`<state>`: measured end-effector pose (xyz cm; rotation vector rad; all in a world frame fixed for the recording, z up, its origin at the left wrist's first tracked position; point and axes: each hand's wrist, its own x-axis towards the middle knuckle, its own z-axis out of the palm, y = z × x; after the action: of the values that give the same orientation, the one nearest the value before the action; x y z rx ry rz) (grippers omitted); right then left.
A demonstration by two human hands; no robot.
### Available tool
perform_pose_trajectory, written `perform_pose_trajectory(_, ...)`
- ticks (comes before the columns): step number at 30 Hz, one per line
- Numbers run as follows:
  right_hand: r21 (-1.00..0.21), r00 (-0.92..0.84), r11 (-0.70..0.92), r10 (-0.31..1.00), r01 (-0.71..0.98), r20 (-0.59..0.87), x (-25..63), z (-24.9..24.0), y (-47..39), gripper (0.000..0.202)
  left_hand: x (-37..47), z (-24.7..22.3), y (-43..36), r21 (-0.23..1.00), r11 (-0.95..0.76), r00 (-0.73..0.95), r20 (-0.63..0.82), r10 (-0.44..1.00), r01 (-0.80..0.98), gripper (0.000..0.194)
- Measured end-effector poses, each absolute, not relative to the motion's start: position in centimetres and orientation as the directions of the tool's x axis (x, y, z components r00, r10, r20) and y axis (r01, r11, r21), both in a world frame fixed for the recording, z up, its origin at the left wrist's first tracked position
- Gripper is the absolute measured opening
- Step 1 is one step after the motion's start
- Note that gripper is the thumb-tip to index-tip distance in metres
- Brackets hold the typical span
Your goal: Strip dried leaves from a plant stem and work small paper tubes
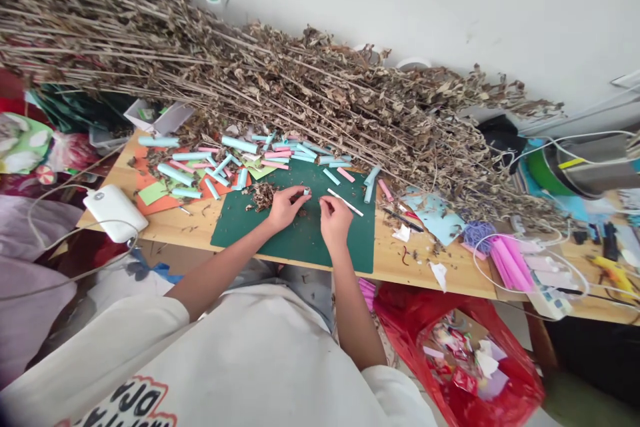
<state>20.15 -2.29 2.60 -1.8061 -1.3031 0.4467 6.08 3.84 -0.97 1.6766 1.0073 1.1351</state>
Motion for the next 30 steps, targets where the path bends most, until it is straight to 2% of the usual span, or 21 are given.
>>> perform_pose_trajectory(3, -0.932, 0.475, -0.045, 0.868, 0.360, 0.141, 19.8, 4.4, -1.5, 0.023, 6.1, -1.0, 3.9, 0.932, -0.322, 0.283, 0.268, 0.921, 0.168, 0.019)
perform_pose_trajectory(5, -0.944, 0.455, 0.012, 0.874, 0.329, 0.169, 19.2, 5.2, -1.0, 0.023, 6.1, -0.9, 4.0, 0.928, -0.328, 0.295, 0.269, 0.917, 0.174, 0.021)
perform_pose_trajectory(14, -0.891, 0.341, 0.091, 0.903, 0.444, 0.262, 18.3, 4.6, -0.7, 0.017, 6.0, -0.8, 4.0, 0.915, -0.362, 0.337, 0.288, 0.896, 0.180, 0.019)
perform_pose_trajectory(19, -0.805, 0.255, 0.103, 0.918, 0.584, 0.303, 18.4, 5.2, -1.1, 0.018, 5.9, -1.0, 4.0, 0.912, -0.362, 0.333, 0.287, 0.898, 0.191, 0.018)
perform_pose_trajectory(30, -0.687, 0.264, 0.066, 0.893, 0.723, 0.364, 17.5, 5.3, -0.6, 0.021, 5.6, -0.6, 3.9, 0.910, -0.382, 0.357, 0.307, 0.882, 0.161, 0.021)
